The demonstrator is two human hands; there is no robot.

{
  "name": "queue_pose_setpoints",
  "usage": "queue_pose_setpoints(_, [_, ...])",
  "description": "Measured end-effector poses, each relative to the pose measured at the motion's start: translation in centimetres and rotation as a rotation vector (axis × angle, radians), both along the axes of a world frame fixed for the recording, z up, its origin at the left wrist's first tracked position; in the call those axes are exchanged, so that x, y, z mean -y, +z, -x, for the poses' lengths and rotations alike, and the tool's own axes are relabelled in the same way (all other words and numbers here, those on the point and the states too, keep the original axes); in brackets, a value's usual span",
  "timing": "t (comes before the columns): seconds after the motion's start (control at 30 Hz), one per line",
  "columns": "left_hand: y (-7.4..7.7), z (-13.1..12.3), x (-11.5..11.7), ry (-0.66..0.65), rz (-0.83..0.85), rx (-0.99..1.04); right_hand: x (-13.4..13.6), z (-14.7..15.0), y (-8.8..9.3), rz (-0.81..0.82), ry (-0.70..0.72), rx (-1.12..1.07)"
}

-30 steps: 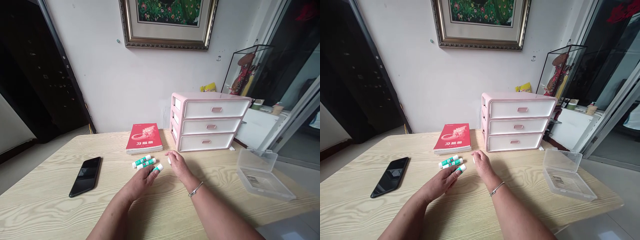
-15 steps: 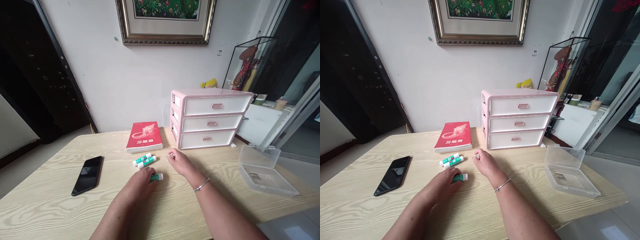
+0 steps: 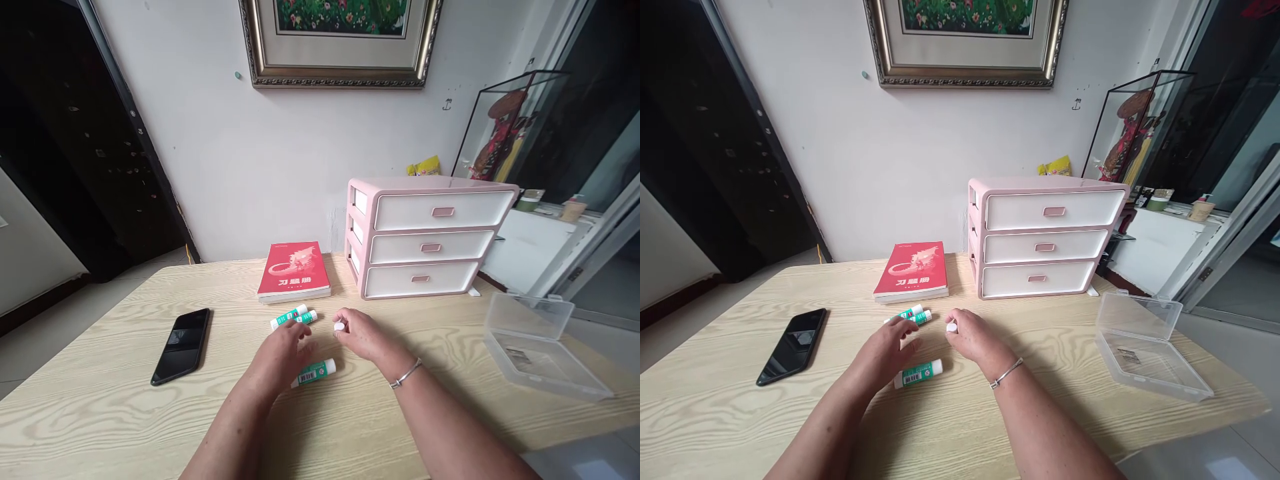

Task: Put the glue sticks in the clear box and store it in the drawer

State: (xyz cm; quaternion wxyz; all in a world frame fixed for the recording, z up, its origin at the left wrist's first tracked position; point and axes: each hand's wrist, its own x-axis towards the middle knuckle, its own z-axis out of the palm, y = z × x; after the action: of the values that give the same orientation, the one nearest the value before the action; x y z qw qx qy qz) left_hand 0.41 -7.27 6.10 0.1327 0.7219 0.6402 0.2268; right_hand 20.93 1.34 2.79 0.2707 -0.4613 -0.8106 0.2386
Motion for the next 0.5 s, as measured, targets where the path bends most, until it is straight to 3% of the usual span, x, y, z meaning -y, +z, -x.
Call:
queue_pose_setpoints(0.2, [-1.4, 0.9, -2.1, 0.188, -0.091, -0.257, 0.5, 0.3, 0.2, -0.025, 0.035, 0.046])
queue_pose_setpoints(0.5, [-1.5, -0.2, -2.8, 0.226, -0.11, -0.435, 1.6, 0.8, 0.9, -0.067, 0.029, 0.107])
